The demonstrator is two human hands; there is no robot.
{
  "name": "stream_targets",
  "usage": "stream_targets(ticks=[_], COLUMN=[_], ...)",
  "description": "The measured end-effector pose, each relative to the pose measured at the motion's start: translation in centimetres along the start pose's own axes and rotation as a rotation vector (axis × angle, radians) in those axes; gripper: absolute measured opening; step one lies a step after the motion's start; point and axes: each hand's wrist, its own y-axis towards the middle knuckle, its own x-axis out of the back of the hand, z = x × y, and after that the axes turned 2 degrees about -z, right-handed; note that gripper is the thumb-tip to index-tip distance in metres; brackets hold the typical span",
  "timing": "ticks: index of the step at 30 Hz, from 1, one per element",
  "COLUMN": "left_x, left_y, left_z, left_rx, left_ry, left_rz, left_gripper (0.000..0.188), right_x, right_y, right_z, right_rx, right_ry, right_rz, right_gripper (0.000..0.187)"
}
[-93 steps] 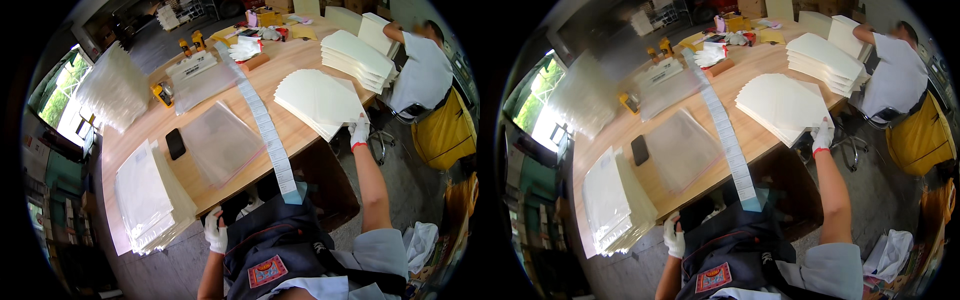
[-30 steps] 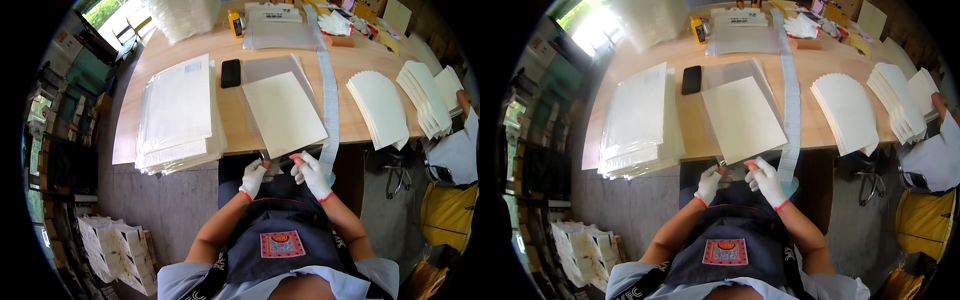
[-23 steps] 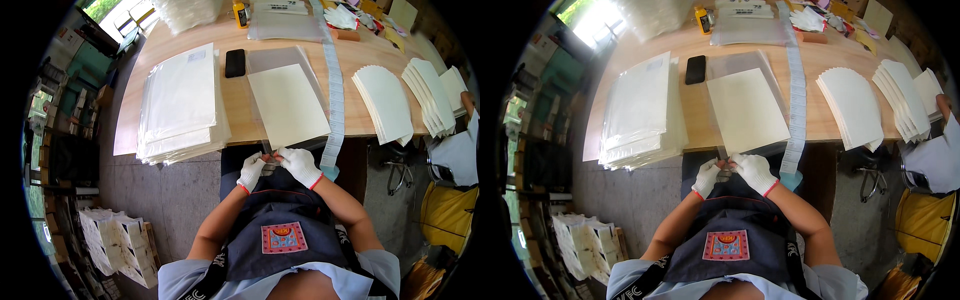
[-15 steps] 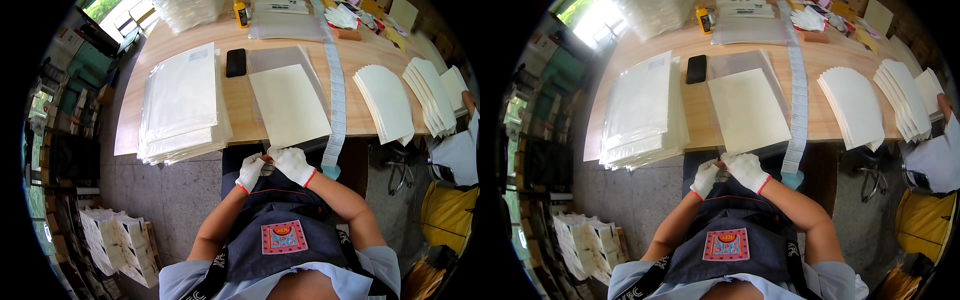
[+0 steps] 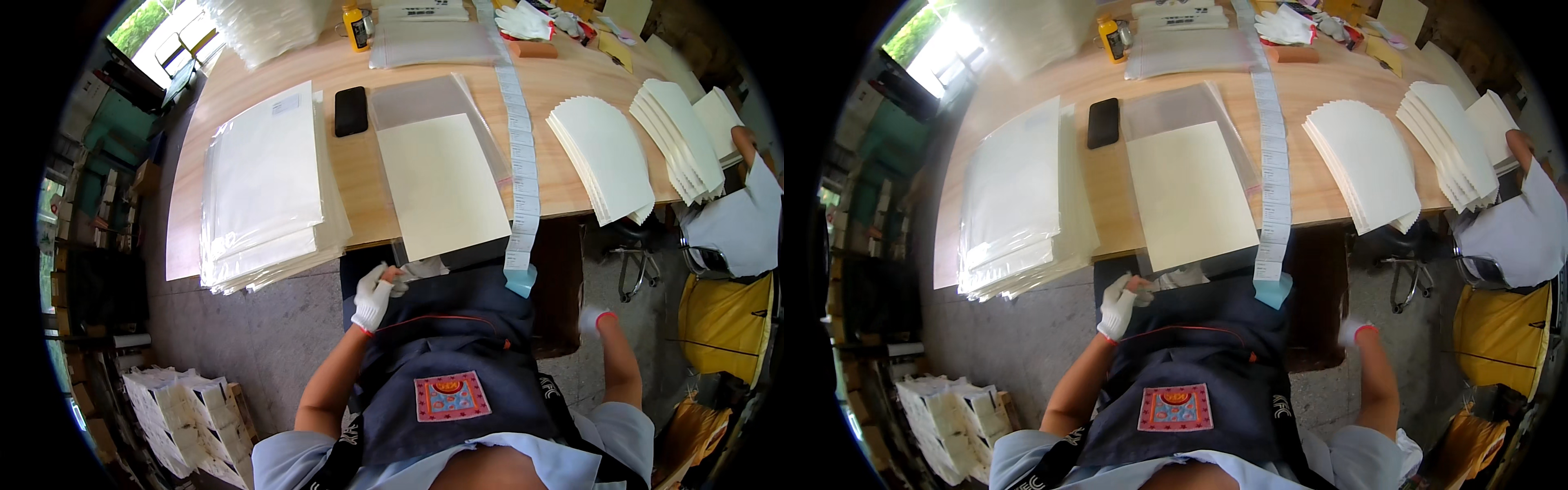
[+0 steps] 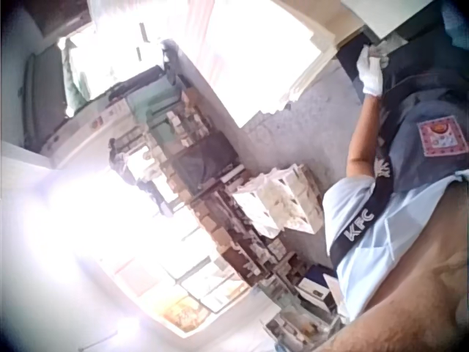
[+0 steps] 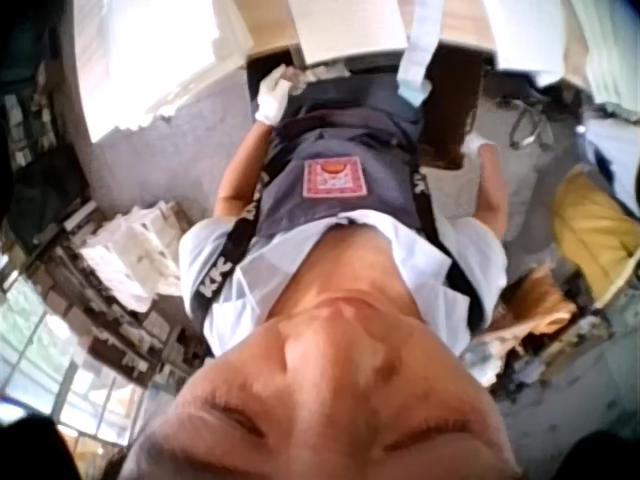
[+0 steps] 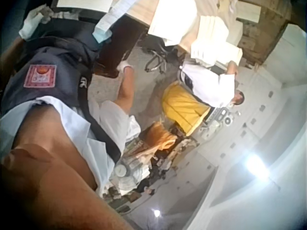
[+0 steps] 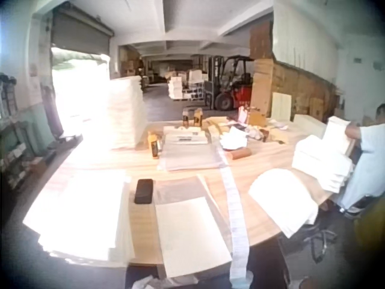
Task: The person repeatedly picks up white rectangular sheets of paper and inserts them into clear plastic sleeves. They smooth the paper inside the sleeve and place the packaged item onto a growing stack on the table.
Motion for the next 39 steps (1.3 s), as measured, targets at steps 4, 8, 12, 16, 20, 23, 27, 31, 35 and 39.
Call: stream_targets(ticks=[4,8,12,16,20,23,27,31,35,39], left_x=[0.1,-1.6,-1.2,-1.7,-2.3,-3.3,-4.3,-3.7,-3.6,-4.1], left_y=[0.6,1.6,2.4,2.4,2.9,3.2,2.8,2.7,2.6,1.9], left_z=[0.3,-0.8,-1.2,0.2,1.8,2.7,2.3,3.2,4.0,7.8], left_rx=[-0.907,-1.003,-1.006,-0.486,-0.226,-0.174,-0.028,0.05,0.139,0.464], left_ry=[0.822,0.922,0.844,0.414,0.067,-0.218,-0.636,-0.812,-1.068,-1.188], left_rz=[-0.365,-0.178,-0.147,-0.228,-0.32,-0.394,-0.412,-0.293,-0.328,-0.253], left_gripper=[0.03,0.029,0.021,0.017,0.018,0.018,0.018,0.016,0.014,0.021], right_x=[7.6,16.0,17.4,16.7,16.6,15.9,17.0,15.4,14.9,12.4], right_y=[-3.8,-6.4,-3.8,-0.7,-0.8,-0.3,-3.7,-6.1,-3.6,-1.9], right_z=[7.6,15.2,18.8,19.5,21.0,21.5,23.8,27.8,24.8,18.1], right_rx=[0.135,0.77,0.861,0.777,0.577,0.47,0.72,1.199,0.826,0.24], right_ry=[0.214,0.409,0.331,0.502,0.493,0.647,0.724,0.593,0.834,1.116], right_rz=[-0.145,-1.092,-1.074,-1.031,-1.049,-1.194,-1.342,-1.062,-1.252,-1.382], right_gripper=[0.028,0.04,0.029,0.021,0.019,0.014,0.028,0.045,0.041,0.041])
